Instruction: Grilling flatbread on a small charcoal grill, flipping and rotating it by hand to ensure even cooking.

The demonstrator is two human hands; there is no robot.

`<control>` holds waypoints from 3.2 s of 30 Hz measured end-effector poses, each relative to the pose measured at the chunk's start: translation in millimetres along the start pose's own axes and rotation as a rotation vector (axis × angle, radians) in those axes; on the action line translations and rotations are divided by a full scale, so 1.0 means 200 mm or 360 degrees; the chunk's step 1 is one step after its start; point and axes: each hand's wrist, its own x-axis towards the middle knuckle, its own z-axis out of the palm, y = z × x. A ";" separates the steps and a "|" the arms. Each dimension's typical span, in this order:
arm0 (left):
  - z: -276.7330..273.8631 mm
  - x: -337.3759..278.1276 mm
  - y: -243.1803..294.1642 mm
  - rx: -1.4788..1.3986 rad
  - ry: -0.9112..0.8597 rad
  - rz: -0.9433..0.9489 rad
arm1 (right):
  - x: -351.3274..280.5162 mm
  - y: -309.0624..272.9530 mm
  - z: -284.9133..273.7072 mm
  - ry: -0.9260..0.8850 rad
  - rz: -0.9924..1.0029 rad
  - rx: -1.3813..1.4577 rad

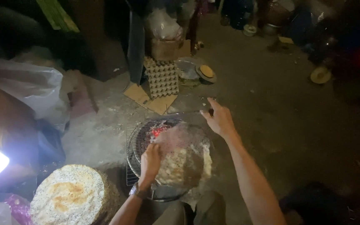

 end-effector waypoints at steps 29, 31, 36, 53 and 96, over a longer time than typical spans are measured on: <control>-0.10 0.13 -0.84 -0.0047 0.0170 -0.0682 | -1.10 0.71 1.59 -0.0838 0.0469 -0.0714; -0.04 0.06 -1.03 -0.0084 0.0222 -0.0666 | -1.11 0.81 1.69 -0.0654 0.0234 -0.0673; 0.03 -0.27 -1.28 0.0049 0.0263 -0.0549 | -1.14 0.98 1.82 -0.0395 -0.0165 -0.0535; 0.01 -0.66 -1.38 0.0028 -0.0049 -0.0808 | -1.21 0.79 1.65 -0.0387 -0.0111 -0.0490; 0.00 -0.68 -1.10 0.0245 -0.0345 -0.0936 | -1.20 0.83 1.71 -0.0390 -0.0055 -0.0451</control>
